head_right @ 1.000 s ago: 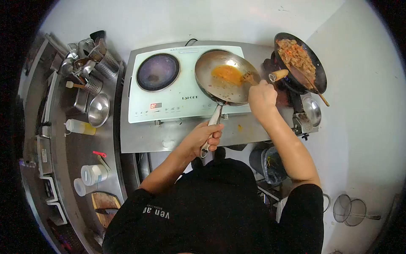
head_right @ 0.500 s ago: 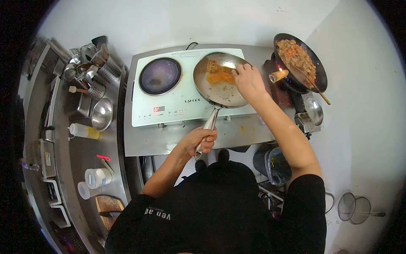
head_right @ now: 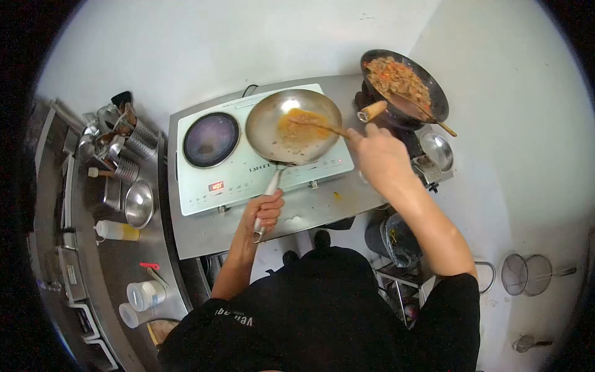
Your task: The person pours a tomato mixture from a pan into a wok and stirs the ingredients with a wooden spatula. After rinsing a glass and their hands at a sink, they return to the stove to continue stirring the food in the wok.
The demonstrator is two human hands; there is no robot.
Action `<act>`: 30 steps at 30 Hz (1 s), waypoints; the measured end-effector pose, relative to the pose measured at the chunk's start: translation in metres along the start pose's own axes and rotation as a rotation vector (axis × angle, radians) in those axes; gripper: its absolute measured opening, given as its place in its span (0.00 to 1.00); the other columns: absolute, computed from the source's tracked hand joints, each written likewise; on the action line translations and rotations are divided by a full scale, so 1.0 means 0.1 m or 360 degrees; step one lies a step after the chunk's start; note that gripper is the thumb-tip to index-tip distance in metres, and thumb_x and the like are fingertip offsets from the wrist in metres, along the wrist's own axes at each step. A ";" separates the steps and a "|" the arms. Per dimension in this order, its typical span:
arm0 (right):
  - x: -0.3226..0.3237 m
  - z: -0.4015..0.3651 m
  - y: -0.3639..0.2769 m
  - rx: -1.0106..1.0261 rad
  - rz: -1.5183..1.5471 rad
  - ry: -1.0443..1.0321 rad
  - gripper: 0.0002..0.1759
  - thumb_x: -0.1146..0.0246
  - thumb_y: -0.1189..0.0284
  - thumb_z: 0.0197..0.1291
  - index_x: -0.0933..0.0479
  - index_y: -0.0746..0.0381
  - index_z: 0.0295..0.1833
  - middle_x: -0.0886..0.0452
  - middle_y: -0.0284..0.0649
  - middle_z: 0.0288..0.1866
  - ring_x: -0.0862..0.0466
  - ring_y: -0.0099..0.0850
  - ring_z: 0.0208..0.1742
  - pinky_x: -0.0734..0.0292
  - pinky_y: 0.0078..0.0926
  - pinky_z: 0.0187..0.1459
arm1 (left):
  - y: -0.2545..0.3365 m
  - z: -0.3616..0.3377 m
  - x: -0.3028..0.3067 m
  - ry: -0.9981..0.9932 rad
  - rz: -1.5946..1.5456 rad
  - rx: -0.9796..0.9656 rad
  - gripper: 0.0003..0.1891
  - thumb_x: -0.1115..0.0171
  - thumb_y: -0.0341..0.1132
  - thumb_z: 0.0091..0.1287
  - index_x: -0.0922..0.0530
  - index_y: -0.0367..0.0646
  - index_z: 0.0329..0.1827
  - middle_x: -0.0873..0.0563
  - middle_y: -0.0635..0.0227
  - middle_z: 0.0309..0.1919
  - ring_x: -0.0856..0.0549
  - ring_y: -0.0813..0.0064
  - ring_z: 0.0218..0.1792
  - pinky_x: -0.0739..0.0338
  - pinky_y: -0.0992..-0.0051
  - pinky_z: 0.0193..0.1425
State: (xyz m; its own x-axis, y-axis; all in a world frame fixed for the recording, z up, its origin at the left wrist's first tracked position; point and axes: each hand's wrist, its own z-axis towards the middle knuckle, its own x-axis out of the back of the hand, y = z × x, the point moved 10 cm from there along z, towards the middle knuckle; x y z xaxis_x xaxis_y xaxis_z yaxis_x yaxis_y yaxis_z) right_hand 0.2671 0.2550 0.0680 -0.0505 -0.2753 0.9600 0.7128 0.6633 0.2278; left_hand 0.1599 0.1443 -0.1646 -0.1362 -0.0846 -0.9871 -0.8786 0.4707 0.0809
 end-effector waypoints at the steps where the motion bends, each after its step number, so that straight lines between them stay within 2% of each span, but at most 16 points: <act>1: 0.13 -0.04 0.10 -0.0066 0.0079 -0.0019 0.17 0.46 0.76 0.56 0.22 0.59 0.52 0.23 0.46 0.39 0.19 0.41 0.40 0.21 0.36 0.41 | 0.04 -0.01 -0.06 0.0003 0.0007 0.0016 0.01 0.51 0.31 0.70 0.30 0.47 0.40 0.37 0.81 0.17 0.39 0.91 0.11 0.43 0.86 0.09; 5: 0.46 -0.11 0.45 -0.0180 0.0292 0.0028 0.18 0.47 0.76 0.59 0.24 0.60 0.55 0.22 0.50 0.44 0.20 0.44 0.43 0.24 0.39 0.44 | 0.27 0.01 -0.41 0.0077 0.0134 -0.0071 0.03 0.48 0.30 0.68 0.30 0.47 0.42 0.36 0.81 0.17 0.38 0.91 0.11 0.43 0.86 0.08; 6: 0.54 -0.14 0.59 -0.0176 0.0524 0.0151 0.18 0.47 0.75 0.59 0.25 0.62 0.55 0.21 0.53 0.45 0.20 0.47 0.45 0.26 0.42 0.47 | 0.36 0.03 -0.55 0.0125 0.0245 -0.0141 0.03 0.48 0.30 0.67 0.30 0.46 0.42 0.36 0.81 0.17 0.38 0.91 0.11 0.44 0.86 0.08; 11: 0.91 -0.08 1.34 -0.0117 0.0664 0.0403 0.16 0.47 0.74 0.59 0.23 0.65 0.52 0.20 0.56 0.39 0.21 0.52 0.43 0.27 0.43 0.47 | 0.66 0.17 -1.43 0.0314 0.0724 -0.0272 0.03 0.46 0.30 0.66 0.30 0.44 0.39 0.36 0.82 0.16 0.38 0.92 0.11 0.43 0.87 0.08; 13: 1.03 -0.04 1.69 -0.0078 0.0538 0.0415 0.16 0.48 0.74 0.60 0.23 0.65 0.51 0.20 0.57 0.39 0.20 0.53 0.42 0.26 0.43 0.46 | 0.65 0.38 -1.77 0.0259 0.0654 -0.0229 0.03 0.49 0.29 0.68 0.32 0.44 0.34 0.36 0.81 0.16 0.38 0.92 0.11 0.41 0.87 0.08; 15: 1.09 0.01 2.06 -0.0142 0.0554 0.0381 0.16 0.48 0.74 0.60 0.22 0.66 0.50 0.20 0.57 0.38 0.20 0.52 0.41 0.26 0.43 0.46 | 0.61 0.64 -2.04 0.0193 0.0542 -0.0179 0.05 0.55 0.28 0.70 0.33 0.36 0.40 0.35 0.76 0.18 0.36 0.88 0.11 0.37 0.84 0.08; 18: 1.05 0.01 2.63 -0.0198 0.0485 0.0423 0.15 0.48 0.73 0.60 0.22 0.66 0.49 0.20 0.56 0.39 0.20 0.51 0.42 0.26 0.42 0.46 | 0.56 1.07 -2.31 0.0146 0.0486 -0.0129 0.06 0.56 0.28 0.70 0.33 0.33 0.42 0.34 0.74 0.19 0.34 0.86 0.11 0.37 0.82 0.09; 25: 0.82 -0.15 3.69 -0.0253 0.0495 0.0438 0.15 0.48 0.73 0.61 0.21 0.64 0.50 0.19 0.54 0.40 0.19 0.50 0.43 0.25 0.41 0.47 | 0.19 1.97 -2.46 0.0040 0.0363 -0.0115 0.07 0.55 0.27 0.69 0.32 0.32 0.44 0.34 0.74 0.19 0.34 0.86 0.12 0.38 0.82 0.08; 27: 0.69 -0.10 3.83 -0.0224 0.0510 0.0424 0.15 0.47 0.73 0.61 0.21 0.63 0.50 0.19 0.53 0.40 0.19 0.50 0.43 0.25 0.41 0.46 | 0.08 2.19 -2.42 0.0184 0.0544 -0.0114 0.06 0.54 0.27 0.68 0.32 0.34 0.44 0.34 0.76 0.19 0.35 0.88 0.12 0.39 0.83 0.08; 29: 0.50 -0.01 3.89 -0.0187 0.0238 0.0319 0.17 0.46 0.77 0.57 0.20 0.59 0.50 0.20 0.49 0.41 0.20 0.47 0.43 0.24 0.40 0.45 | 0.01 2.37 -2.43 0.0309 0.0683 -0.0175 0.05 0.51 0.27 0.67 0.31 0.37 0.43 0.35 0.78 0.19 0.36 0.91 0.12 0.41 0.85 0.07; 30: 0.41 0.05 3.94 -0.0173 0.0254 0.0324 0.17 0.46 0.77 0.57 0.20 0.59 0.50 0.20 0.49 0.41 0.20 0.47 0.43 0.24 0.40 0.45 | -0.01 2.44 -2.44 0.0375 0.0846 -0.0185 0.04 0.50 0.27 0.66 0.31 0.38 0.42 0.35 0.79 0.18 0.37 0.91 0.11 0.43 0.85 0.07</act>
State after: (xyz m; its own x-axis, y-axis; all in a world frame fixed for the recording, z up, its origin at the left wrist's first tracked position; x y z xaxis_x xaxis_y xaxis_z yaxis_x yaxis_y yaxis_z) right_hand 0.5424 0.5080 0.1979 0.2020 -0.3149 0.9274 0.7718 0.6341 0.0472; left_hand 0.3054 0.3792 0.0419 -0.6576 -0.0625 -0.7508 -0.7047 0.4036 0.5836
